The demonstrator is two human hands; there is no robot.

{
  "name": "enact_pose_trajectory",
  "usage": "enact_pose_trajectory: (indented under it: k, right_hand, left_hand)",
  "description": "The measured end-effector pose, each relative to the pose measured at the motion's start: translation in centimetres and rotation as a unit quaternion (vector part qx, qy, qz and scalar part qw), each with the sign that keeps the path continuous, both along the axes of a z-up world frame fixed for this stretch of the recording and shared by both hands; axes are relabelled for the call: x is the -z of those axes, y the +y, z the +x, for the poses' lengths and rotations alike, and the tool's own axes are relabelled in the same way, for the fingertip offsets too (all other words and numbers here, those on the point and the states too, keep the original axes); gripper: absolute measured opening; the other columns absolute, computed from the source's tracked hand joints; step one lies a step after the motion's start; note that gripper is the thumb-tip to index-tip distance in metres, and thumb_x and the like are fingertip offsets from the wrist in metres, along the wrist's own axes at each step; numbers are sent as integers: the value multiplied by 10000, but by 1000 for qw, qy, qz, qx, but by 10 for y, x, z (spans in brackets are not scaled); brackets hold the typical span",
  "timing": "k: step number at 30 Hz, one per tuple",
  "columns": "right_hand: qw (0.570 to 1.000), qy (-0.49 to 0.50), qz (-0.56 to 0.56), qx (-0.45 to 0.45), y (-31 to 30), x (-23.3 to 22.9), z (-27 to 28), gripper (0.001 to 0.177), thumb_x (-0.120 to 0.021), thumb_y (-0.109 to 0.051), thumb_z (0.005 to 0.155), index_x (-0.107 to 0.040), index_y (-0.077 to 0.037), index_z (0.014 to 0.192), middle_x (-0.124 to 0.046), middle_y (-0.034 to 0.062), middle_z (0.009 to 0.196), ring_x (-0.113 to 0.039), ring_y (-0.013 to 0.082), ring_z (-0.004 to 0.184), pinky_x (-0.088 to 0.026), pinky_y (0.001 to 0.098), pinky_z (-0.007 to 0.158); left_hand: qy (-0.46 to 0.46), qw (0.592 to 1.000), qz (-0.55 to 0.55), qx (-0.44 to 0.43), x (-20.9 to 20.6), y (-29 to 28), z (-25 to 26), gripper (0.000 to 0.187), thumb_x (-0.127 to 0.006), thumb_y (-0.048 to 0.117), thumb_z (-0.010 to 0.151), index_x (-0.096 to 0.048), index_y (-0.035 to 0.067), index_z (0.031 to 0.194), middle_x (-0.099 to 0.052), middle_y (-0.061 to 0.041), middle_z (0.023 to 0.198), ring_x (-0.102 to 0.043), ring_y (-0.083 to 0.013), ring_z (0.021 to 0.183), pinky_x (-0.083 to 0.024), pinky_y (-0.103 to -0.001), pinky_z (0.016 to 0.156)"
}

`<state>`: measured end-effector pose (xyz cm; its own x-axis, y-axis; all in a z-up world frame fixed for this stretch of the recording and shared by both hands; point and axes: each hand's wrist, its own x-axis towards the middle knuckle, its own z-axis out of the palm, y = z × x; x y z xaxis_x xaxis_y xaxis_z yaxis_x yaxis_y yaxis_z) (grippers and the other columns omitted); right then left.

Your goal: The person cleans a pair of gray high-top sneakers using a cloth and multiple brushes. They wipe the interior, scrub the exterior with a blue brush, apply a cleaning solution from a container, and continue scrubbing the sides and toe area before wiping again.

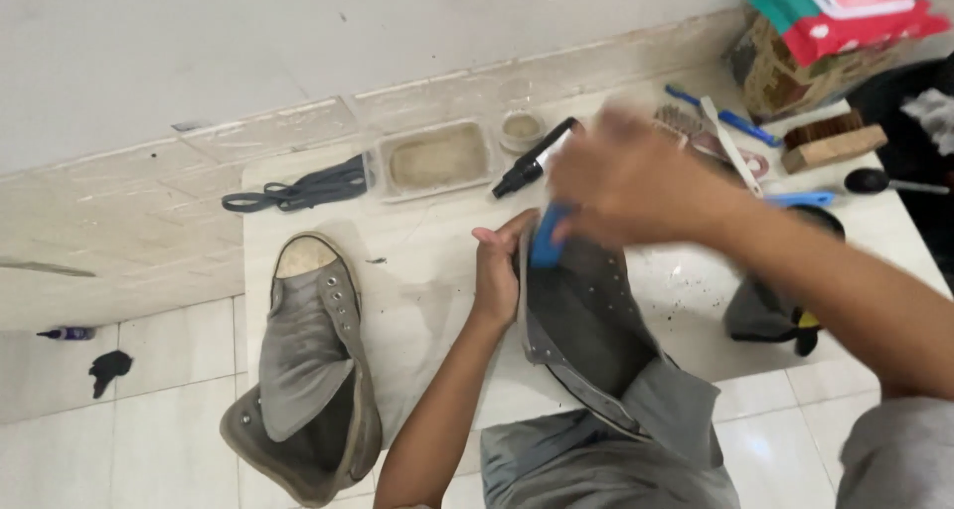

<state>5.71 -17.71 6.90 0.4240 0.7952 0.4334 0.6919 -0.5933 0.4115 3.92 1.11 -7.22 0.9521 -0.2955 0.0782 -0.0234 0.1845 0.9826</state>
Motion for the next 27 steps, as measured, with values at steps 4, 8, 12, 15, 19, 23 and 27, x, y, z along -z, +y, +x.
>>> enact_pose_trajectory:
  k: [4, 8, 12, 15, 19, 23, 27]
  right_hand:
    - [993, -2, 59, 103, -46, -43, 2, 612, -517, -741, 974, -585, -150, 831, -598, -40, 868, -539, 247, 906, -304, 428, 932]
    - [985, 52, 124, 105, -61, -17, -20, 604, -508, -721, 893, -593, -135, 777, -543, 6, 760, -411, 248, 869, -250, 402, 933]
    - [988, 5, 99, 116, -46, -14, -41, 565, -588, -702, 939, -602, -150, 821, -566, -31, 787, -487, 231, 794, -283, 394, 870]
    - [990, -29, 90, 109, -43, -16, -44, 569, -590, -699, 962, -610, -148, 823, -573, -40, 764, -523, 222, 766, -308, 392, 846]
    - [991, -91, 68, 71, -40, -11, -41, 568, -562, -676, 990, -532, -178, 718, -614, -36, 707, -504, 190, 704, -302, 373, 870]
    - [990, -119, 69, -16, -27, -6, -29, 486, -566, -481, 1017, -441, -174, 663, -529, -43, 657, -451, 180, 607, -372, 343, 725]
    - [984, -146, 106, -17, -27, 5, 0, 326, -567, -197, 919, -434, -204, 621, -445, -24, 561, -437, 206, 612, -364, 395, 792]
  left_hand:
    - [-45, 996, -50, 53, -58, 5, -9, 1022, -87, 825, 825, -703, 35, 1030, -702, -117, 1115, -526, -283, 1329, -395, -439, 1109]
    - [-43, 995, -49, 71, -58, 8, -4, 1028, -89, 832, 821, -703, 30, 1014, -714, -120, 1066, -588, -271, 1229, -401, -411, 1091]
    - [-52, 988, -44, 137, -65, 15, 2, 1032, -131, 851, 818, -677, 24, 1106, -687, -127, 1146, -602, -244, 1188, -422, -390, 1071]
    - [-70, 983, -24, 166, -71, 16, 4, 1032, -162, 866, 817, -661, 24, 1146, -681, -139, 1171, -646, -262, 1133, -474, -396, 1040]
    - [-60, 979, -38, 190, -66, 11, 3, 1035, -223, 881, 808, -622, 22, 1224, -680, -147, 1179, -657, -246, 1106, -490, -357, 1012]
    - [-28, 988, 19, 149, -72, 9, -1, 1054, -178, 907, 754, -702, 58, 1095, -725, -83, 1036, -676, -198, 983, -511, -324, 901]
    - [-49, 991, 13, 121, -61, 9, -6, 992, -165, 830, 840, -714, 34, 1060, -733, -109, 1027, -698, -239, 1005, -528, -348, 938]
